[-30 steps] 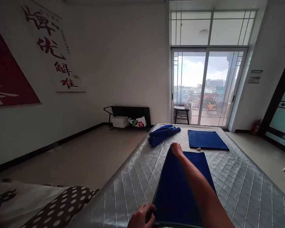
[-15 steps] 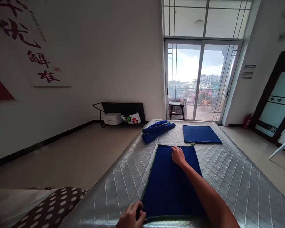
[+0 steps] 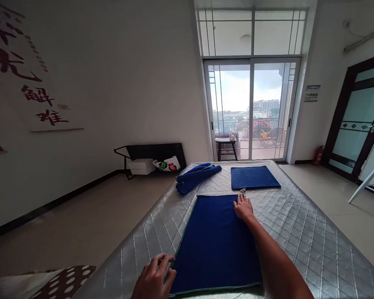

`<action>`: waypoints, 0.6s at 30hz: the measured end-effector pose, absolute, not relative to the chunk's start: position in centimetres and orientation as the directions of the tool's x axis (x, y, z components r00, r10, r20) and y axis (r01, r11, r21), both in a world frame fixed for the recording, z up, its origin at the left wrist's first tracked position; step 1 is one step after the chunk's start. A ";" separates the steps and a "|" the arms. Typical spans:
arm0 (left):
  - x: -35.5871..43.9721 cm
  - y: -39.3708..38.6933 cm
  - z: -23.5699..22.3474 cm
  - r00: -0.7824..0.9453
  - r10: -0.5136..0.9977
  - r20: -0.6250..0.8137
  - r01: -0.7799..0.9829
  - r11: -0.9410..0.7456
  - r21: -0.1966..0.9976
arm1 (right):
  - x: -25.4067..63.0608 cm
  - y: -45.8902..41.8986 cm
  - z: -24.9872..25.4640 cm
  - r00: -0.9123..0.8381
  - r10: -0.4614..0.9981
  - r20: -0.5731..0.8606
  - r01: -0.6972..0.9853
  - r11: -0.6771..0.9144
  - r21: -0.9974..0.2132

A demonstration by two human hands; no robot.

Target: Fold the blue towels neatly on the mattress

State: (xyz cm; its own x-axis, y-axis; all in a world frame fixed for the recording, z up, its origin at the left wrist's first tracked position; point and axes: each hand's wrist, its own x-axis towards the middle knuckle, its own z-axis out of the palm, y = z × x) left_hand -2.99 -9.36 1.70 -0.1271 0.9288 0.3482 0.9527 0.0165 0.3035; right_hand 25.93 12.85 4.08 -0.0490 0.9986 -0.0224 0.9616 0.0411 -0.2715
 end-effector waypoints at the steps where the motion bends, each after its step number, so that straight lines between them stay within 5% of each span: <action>1: -2.0 -8.3 2.7 -0.085 0.922 0.377 0.955 -0.033 0.295 | 25.9 12.9 4.1 -0.049 0.998 -0.028 0.961 0.040 -0.273; 10: 10.5 7.2 5.7 0.388 0.908 0.157 0.897 -0.411 0.164 | 25.9 12.7 3.9 -0.066 0.998 0.005 0.958 0.065 -0.279; 18: 10.5 14.3 2.1 0.456 0.881 0.126 0.884 -0.464 0.051 | 25.9 13.1 2.7 -0.053 0.998 0.044 0.949 0.064 -0.309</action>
